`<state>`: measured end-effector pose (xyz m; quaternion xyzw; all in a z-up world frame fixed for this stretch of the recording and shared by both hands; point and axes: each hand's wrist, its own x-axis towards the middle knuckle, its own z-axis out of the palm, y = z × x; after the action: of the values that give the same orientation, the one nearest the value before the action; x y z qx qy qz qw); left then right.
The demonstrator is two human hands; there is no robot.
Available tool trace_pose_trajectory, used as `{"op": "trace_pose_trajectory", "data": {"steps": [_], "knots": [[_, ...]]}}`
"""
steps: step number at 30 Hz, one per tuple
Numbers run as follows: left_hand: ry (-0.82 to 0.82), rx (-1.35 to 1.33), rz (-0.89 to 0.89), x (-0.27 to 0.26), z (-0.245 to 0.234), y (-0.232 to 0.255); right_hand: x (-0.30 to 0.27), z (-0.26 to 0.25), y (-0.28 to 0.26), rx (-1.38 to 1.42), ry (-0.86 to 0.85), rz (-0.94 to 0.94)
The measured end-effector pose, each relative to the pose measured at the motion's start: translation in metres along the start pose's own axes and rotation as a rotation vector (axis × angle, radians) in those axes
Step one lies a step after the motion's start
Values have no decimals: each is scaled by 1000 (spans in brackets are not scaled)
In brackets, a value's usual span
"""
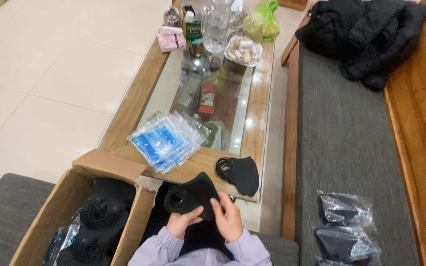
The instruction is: The person is sorting through a box of black fabric face masks, inspecting each one, and then placing them into individual clear plastic bags.
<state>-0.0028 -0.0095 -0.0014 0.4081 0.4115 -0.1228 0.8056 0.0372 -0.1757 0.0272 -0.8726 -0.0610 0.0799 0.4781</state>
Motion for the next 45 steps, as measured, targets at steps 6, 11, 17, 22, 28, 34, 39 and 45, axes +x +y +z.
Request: {"op": "trace_pose_trajectory", "data": {"steps": [6, 11, 17, 22, 28, 34, 39, 45], "knots": [[103, -17, -5, -5, -5, 8, 45, -16, 45, 603, 161, 153], [149, -60, 65, -19, -11, 21, 84, -33, 86, 607, 350, 485], [133, -47, 48, -16, -12, 17, 93, -30, 132, 500, 420, 456], [144, -52, 21, -16, 1, 19, 89, -28, 150, 207, 395, 413], [135, -49, -8, -4, -3, 12, 82, -32, 121, -215, 407, 332], [126, -51, -45, -7, -3, 15, 79, -32, 118, -270, 464, 227], [103, -43, -84, -8, 3, 16, 67, -40, 70, -188, 467, 176], [7, 18, -81, -19, 14, 18, 36, -19, 13, 474, -66, 164]]}}
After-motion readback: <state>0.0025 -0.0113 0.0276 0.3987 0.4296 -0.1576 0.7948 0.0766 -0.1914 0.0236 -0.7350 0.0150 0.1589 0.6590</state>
